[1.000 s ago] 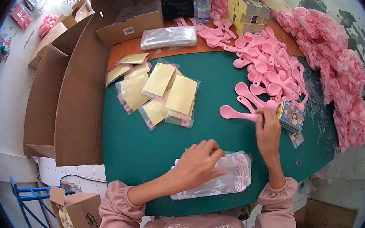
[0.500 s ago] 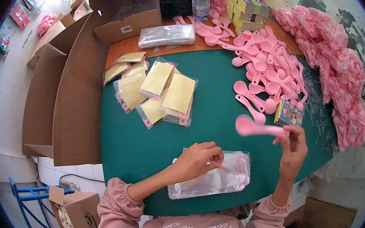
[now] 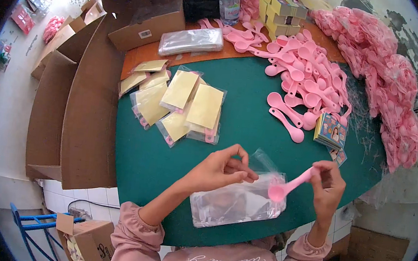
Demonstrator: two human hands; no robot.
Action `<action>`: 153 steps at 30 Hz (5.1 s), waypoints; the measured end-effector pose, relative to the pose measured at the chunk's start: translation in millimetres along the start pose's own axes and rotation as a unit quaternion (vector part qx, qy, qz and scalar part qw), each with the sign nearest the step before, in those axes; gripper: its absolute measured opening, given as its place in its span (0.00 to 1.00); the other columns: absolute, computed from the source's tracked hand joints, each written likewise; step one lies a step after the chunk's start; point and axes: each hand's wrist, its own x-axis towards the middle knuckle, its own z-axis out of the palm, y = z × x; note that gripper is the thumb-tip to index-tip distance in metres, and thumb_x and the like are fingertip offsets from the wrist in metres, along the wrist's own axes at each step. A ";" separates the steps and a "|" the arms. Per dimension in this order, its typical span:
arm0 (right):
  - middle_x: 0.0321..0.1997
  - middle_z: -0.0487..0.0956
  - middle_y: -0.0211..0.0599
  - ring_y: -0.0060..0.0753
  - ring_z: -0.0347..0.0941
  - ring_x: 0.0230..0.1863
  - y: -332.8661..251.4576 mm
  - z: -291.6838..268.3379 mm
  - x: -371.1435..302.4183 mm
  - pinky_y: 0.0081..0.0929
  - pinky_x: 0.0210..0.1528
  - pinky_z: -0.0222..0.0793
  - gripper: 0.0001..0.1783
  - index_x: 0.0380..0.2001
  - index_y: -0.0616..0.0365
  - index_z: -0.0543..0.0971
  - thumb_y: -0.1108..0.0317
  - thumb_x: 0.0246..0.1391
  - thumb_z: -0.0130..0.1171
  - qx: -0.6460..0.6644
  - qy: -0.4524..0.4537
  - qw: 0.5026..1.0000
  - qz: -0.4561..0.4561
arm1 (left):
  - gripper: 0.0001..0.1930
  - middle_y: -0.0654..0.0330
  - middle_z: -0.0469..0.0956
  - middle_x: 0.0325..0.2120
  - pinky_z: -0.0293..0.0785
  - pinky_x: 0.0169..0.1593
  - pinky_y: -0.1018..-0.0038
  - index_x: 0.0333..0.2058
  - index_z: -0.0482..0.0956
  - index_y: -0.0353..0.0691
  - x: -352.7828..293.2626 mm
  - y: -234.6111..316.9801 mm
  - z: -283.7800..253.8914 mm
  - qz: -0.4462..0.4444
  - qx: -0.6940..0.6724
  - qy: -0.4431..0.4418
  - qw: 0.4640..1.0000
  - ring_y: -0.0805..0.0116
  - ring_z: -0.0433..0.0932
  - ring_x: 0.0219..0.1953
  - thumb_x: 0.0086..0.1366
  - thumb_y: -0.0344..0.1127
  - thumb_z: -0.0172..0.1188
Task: The person repeatedly picks up pink plastic spoons and small yellow cards, places them into clear plastic bags, and seals the bags. The person stacks the completed packages on the table.
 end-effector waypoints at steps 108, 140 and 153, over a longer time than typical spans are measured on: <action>0.20 0.70 0.22 0.14 0.61 0.22 -4.6 45.4 82.0 0.14 0.25 0.57 0.14 0.19 0.59 0.73 0.62 0.38 0.65 0.130 -0.317 0.929 0.136 | 0.33 0.62 0.74 0.29 0.71 0.40 0.79 0.59 0.53 0.44 12.7 22.1 -55.3 -0.032 0.017 -0.070 0.997 0.75 0.74 0.29 0.56 0.30 0.58; 0.32 0.68 0.39 0.41 0.66 0.38 16.5 86.5 70.5 0.35 0.38 0.62 0.09 0.28 0.57 0.71 0.71 0.40 0.59 -0.203 -0.391 0.863 -0.247 | 0.25 0.49 0.73 0.39 0.76 0.39 0.71 0.59 0.41 0.45 10.5 -19.5 -13.4 -0.087 -0.002 0.150 0.985 0.62 0.76 0.41 0.66 0.30 0.39; 0.28 0.66 0.38 0.40 0.66 0.33 12.5 96.8 60.5 0.34 0.38 0.60 0.08 0.23 0.59 0.69 0.72 0.36 0.56 -0.180 -0.353 0.857 -0.328 | 0.22 0.50 0.75 0.34 0.75 0.38 0.74 0.58 0.47 0.43 12.6 -20.7 -16.3 -0.063 0.007 0.180 0.982 0.64 0.77 0.37 0.66 0.31 0.40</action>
